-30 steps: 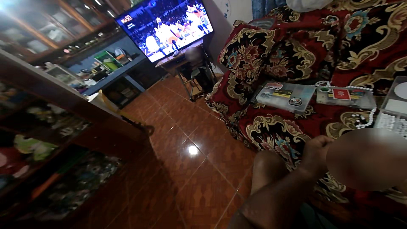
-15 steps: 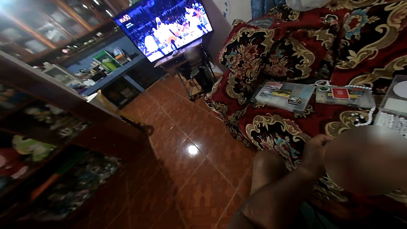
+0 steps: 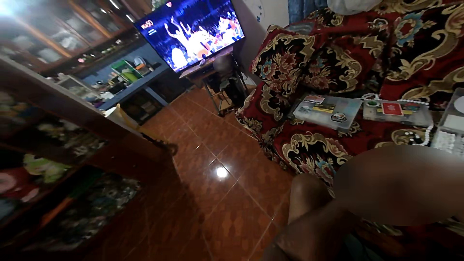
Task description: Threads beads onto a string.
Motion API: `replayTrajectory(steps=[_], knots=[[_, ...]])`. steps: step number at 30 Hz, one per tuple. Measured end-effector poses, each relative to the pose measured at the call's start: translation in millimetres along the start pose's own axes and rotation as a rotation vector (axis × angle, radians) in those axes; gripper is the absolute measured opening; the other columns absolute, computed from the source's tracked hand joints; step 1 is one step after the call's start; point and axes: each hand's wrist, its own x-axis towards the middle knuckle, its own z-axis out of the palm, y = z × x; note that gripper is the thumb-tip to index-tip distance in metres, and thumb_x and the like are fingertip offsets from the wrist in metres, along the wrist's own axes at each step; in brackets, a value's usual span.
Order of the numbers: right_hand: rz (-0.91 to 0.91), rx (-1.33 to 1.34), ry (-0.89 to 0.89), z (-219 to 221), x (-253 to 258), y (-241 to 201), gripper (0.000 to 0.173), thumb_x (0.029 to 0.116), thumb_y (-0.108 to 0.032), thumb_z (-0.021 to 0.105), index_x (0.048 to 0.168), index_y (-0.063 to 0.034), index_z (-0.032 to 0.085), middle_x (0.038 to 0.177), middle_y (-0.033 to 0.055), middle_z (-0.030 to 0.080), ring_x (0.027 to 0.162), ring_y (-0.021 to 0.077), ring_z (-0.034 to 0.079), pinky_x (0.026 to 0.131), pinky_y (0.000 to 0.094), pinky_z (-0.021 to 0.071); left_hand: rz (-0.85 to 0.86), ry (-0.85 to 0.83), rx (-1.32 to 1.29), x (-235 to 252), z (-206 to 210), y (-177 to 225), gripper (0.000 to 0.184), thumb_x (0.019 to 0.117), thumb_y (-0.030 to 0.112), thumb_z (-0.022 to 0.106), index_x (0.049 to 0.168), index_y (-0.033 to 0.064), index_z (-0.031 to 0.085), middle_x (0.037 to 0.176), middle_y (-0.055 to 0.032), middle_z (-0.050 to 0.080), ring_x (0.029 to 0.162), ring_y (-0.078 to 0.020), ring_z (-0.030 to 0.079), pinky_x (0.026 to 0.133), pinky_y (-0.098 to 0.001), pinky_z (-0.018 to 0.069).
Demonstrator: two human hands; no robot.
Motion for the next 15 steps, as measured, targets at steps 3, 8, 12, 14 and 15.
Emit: replayTrajectory(steps=[3, 8, 12, 14, 15], knots=[[0.031, -0.008, -0.048, -3.9, -0.3, -6.0, 0.016, 0.0978, -0.009, 0.062, 0.105, 0.0049, 0.069, 0.082, 0.0175, 0.065, 0.07, 0.0255, 0.059, 0.066, 0.0479, 0.0513, 0.013, 0.004, 0.012, 0.4, 0.1, -1.5, 0.023, 0.1067, 0.014, 0.05, 0.108, -0.0052, 0.063, 0.083, -0.0048, 0.061, 0.068, -0.0074, 0.056, 0.065, -0.024, 0.0503], [0.036, 0.007, -0.06, -4.8, -1.0, -8.1, 0.017, 0.0986, -0.008, 0.061, 0.105, 0.0068, 0.069, 0.081, 0.0181, 0.064, 0.069, 0.0252, 0.058, 0.067, 0.0472, 0.0505, -0.009, 0.011, 0.01, 0.4, 1.2, -1.4, 0.023, 0.1065, 0.015, 0.051, 0.107, -0.0046, 0.062, 0.082, -0.0039, 0.061, 0.067, -0.0073, 0.056, 0.065, -0.0242, 0.0504], [0.003, 0.046, -0.047, -3.2, -1.8, -4.0, 0.017, 0.097, -0.009, 0.062, 0.103, 0.0059, 0.068, 0.079, 0.0152, 0.063, 0.067, 0.0207, 0.057, 0.065, 0.0425, 0.0501, -0.006, 0.016, 0.013, -0.3, 2.4, -3.0, 0.023, 0.1062, 0.015, 0.051, 0.106, -0.0044, 0.062, 0.082, -0.004, 0.061, 0.067, -0.0072, 0.056, 0.066, -0.0243, 0.0505], [0.001, 0.051, -0.044, -2.5, -2.7, -3.8, 0.017, 0.0968, -0.009, 0.062, 0.103, 0.0053, 0.069, 0.079, 0.0145, 0.063, 0.067, 0.0196, 0.056, 0.064, 0.0411, 0.0501, -0.008, 0.018, 0.008, -1.4, 2.4, -3.5, 0.023, 0.1063, 0.016, 0.051, 0.106, -0.004, 0.063, 0.082, -0.0038, 0.061, 0.067, -0.0074, 0.057, 0.066, -0.0242, 0.0508], [-0.002, 0.049, -0.046, -2.4, -2.7, -3.4, 0.016, 0.0968, -0.008, 0.061, 0.103, 0.0053, 0.069, 0.079, 0.0144, 0.063, 0.067, 0.0197, 0.056, 0.064, 0.0412, 0.05, -0.005, 0.016, 0.003, -1.8, 2.3, -3.8, 0.023, 0.1064, 0.016, 0.05, 0.106, -0.0039, 0.063, 0.082, -0.0039, 0.061, 0.068, -0.0076, 0.057, 0.066, -0.0245, 0.0509]])
